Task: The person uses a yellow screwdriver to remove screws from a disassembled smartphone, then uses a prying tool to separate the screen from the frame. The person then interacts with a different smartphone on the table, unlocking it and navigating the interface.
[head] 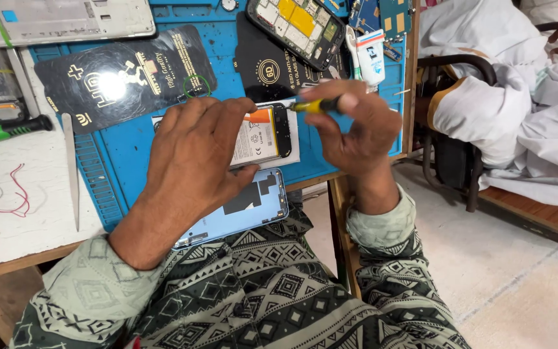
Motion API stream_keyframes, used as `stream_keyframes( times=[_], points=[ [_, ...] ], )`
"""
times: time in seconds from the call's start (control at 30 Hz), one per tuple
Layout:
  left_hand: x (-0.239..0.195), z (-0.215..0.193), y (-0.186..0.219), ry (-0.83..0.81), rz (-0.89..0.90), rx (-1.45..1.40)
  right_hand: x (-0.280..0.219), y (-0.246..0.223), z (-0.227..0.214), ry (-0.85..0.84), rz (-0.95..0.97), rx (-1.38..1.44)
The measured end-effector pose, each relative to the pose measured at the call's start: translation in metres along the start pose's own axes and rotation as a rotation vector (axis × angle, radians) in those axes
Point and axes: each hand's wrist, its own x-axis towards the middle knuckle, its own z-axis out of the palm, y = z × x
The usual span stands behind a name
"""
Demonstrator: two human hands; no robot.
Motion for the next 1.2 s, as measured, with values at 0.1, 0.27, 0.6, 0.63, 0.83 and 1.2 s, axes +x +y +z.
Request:
stream_keyframes(
  times=[0.1, 0.27, 0.6, 0.63, 0.83, 1.2],
  points=[
    [0.000, 0.000, 0.001, -0.001, -0.010, 0.015, 0.002, 0.002, -0.001, 0.022, -0.060, -0.126],
    [0.000, 0.001, 0.001, -0.018, -0.023, 0.001, -0.001, 0.002, -0.002, -0.057, 0.018, -0.036],
    [0.000, 0.001, 0.001, 0.005, -0.008, 0.016, 0.003, -0.006, -0.006, -0.003, 0.004, -0.146],
    [0.001, 0.000, 0.001, 0.008, -0.007, 0.008, 0.005, -0.005, -0.006, 0.000, -0.025, -0.190],
    [-0.001, 0.001, 0.001, -0.010, -0.017, -0.002, 0.002, -0.004, -0.005, 0.096, 0.029, -0.308],
    [-0.001, 0.000, 0.001, -0.008, -0.003, -0.002, 0.004, -0.007, -0.005, -0.098, 0.078, 0.089]
  ],
)
